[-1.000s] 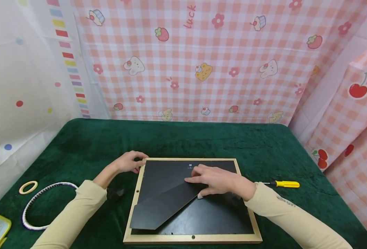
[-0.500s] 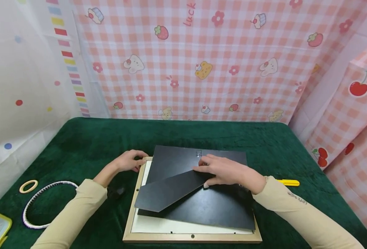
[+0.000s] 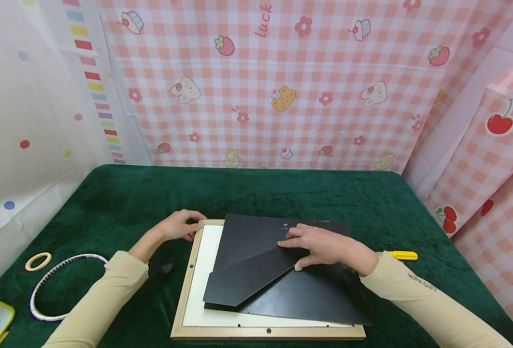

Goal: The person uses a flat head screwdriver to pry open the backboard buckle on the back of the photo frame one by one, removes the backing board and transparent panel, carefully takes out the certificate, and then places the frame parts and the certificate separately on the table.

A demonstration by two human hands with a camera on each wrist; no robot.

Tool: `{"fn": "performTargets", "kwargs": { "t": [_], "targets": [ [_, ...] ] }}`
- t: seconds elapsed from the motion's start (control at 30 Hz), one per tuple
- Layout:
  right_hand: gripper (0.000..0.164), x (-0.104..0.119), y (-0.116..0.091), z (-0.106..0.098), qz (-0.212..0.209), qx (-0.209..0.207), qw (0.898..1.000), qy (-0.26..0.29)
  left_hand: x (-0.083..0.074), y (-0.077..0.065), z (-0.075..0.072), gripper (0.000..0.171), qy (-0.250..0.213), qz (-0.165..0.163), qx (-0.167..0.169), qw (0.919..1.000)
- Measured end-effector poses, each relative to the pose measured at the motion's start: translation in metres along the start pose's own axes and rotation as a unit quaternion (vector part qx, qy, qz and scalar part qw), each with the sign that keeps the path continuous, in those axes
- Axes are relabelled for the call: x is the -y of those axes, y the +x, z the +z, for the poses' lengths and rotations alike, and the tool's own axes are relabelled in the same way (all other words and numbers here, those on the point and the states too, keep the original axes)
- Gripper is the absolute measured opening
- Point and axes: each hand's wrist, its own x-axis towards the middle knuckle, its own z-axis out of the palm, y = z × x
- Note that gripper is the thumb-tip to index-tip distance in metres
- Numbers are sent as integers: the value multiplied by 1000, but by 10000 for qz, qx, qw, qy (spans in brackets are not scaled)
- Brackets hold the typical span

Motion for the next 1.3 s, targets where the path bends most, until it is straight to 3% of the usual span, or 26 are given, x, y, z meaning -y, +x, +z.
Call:
{"fn": "performTargets", "kwargs": {
  "t": [0.13,0.27,0.37,0.47,0.53,0.63,0.83,1.03,1.13,1.3],
  "targets": [
    [58,-3,-4,-3,249,-94,9992,303,0,0,0,26,4,-31,-3,10000],
    [54,-17,-18,-13,819,-419,9888,1180,0,0,0,27,16,4,2,10000],
    [51,-37,-37,-19,1468,-804,9692,1806,1,-1,1,28,12,14,4,10000],
    [52,-59,-59,-18,2238,-1135,9457,2066,2,-1,2,28,26,2,7,10000],
    [54,-73,-74,-14,2642,-1207,9316,2184,2,-1,2,27,11,-37,-11,10000],
    [57,-88,-91,-6,2969,-1155,9028,2890,2,-2,2,27,19,-47,-15,10000],
    [56,-99,-106,7,2770,-1100,8378,4574,2,-2,1,27,25,-18,-35,10000],
    [54,-104,-109,17,2667,-938,7827,5545,2,0,2,27,-9,4,-18,10000],
    [53,-105,-109,22,2651,-899,7696,5738,2,0,2,27,-20,34,12,10000],
    [53,-104,-106,28,2309,-873,7693,5893,1,0,2,27,-14,59,7,10000]
  ]
}}
